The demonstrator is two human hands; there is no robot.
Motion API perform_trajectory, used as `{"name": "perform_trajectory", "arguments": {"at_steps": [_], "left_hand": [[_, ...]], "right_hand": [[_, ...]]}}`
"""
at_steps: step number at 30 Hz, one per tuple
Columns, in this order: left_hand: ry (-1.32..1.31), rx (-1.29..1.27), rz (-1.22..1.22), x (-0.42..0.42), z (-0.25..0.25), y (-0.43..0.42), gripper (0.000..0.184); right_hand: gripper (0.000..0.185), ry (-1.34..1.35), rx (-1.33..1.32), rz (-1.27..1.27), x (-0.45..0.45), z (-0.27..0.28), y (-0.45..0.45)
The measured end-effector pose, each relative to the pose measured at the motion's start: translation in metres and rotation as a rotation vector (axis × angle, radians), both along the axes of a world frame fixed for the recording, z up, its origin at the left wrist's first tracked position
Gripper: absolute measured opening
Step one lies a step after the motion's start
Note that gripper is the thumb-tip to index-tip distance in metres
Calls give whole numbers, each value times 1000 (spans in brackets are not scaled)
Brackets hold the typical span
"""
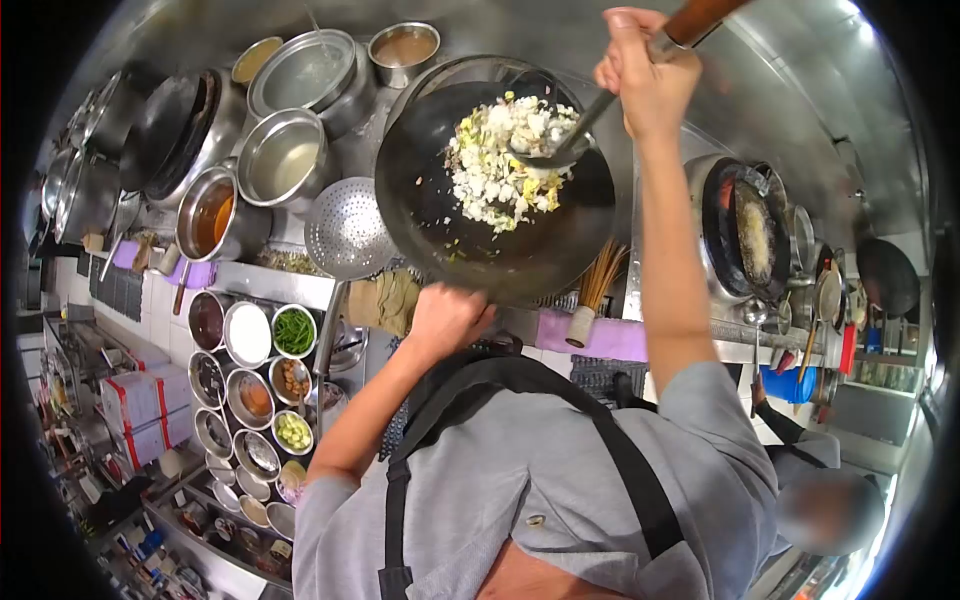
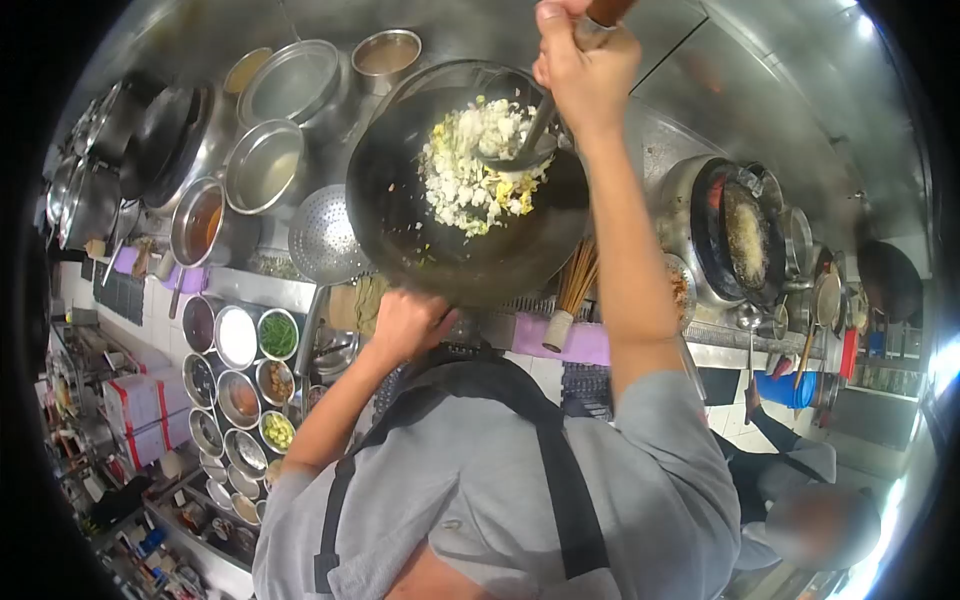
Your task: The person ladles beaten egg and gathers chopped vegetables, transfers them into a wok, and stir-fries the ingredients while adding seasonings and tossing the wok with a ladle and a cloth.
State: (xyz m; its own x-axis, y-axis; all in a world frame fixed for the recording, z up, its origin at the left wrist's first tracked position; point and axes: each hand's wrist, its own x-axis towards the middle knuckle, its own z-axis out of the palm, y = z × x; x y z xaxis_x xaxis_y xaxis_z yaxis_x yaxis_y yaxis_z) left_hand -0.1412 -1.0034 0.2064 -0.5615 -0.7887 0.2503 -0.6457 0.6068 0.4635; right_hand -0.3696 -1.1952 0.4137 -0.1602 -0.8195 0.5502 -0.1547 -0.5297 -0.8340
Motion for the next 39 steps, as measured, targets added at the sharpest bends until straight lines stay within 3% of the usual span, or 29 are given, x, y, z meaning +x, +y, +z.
{"name": "perform_trajectory", "arguments": {"at_steps": [2,3,4,6,7,9,10,11,13,16,17,19,21,24,26,28,29,30,32,34,35,36,37,38,39], "left_hand": [[38,-50,-22,-20,17,-37,27],[64,-60,-20,-26,18,-58,27],[6,-57,-6,-28,6,-73,26],[-112,-18,4,-30,-40,-75,26],[-142,-19,7,-21,-48,-61,25],[-58,-129,13,5,-43,-22,26],[-16,-131,30,15,-49,-5,27],[-221,105,5,26,-44,10,25],[51,-59,-33,16,-1,10,22],[70,-95,-56,-16,30,-39,31],[68,-10,-31,-22,14,-54,31],[-41,-115,-17,-26,-41,-56,33],[-74,-62,16,-12,-62,-32,35],[-90,23,-35,7,-57,15,32],[-7,-32,-29,-1,-15,21,29],[137,-163,-67,-20,9,-19,28],[115,-111,-50,-25,11,-39,25],[71,-134,-27,-32,-8,-52,26],[-16,-100,-12,-35,-55,-36,28],[-85,-70,17,-15,-76,-21,30],[15,-119,-25,-2,-70,-5,30],[-39,-40,-18,4,-59,13,31],[-93,39,-4,8,-44,22,31],[-43,-20,-11,4,-25,18,32],[7,-78,-21,-5,-3,7,32]], "right_hand": [[14,7,-125,-106,29,-13,17],[16,87,-178,-135,43,-55,-1],[19,164,-233,-166,56,-95,-19],[29,368,-283,-211,52,-122,-52],[33,275,-26,-133,45,-96,-55],[37,188,123,-61,3,-34,-48],[37,62,137,-72,-17,-7,-42],[37,-61,148,-78,-30,17,-39],[16,-106,60,-140,-28,42,-15],[40,-21,-101,-250,9,-6,-10],[38,135,-176,-267,16,-45,-38],[33,422,-355,-319,31,-123,-93],[25,240,116,2,26,-62,-71],[21,99,55,80,-5,11,-32],[14,-112,18,111,6,20,-7],[16,-1,-81,-97,29,-10,2],[17,56,-140,-207,38,-31,2],[17,231,-326,-263,48,-75,-30],[16,362,-239,-203,42,-101,-56],[20,323,253,29,20,-24,-39],[20,202,146,103,3,-7,-38],[10,107,360,-23,14,30,-7],[9,93,188,-42,-6,26,-11],[10,-84,140,12,-11,29,-1],[12,-83,44,-44,-7,23,8]]}}
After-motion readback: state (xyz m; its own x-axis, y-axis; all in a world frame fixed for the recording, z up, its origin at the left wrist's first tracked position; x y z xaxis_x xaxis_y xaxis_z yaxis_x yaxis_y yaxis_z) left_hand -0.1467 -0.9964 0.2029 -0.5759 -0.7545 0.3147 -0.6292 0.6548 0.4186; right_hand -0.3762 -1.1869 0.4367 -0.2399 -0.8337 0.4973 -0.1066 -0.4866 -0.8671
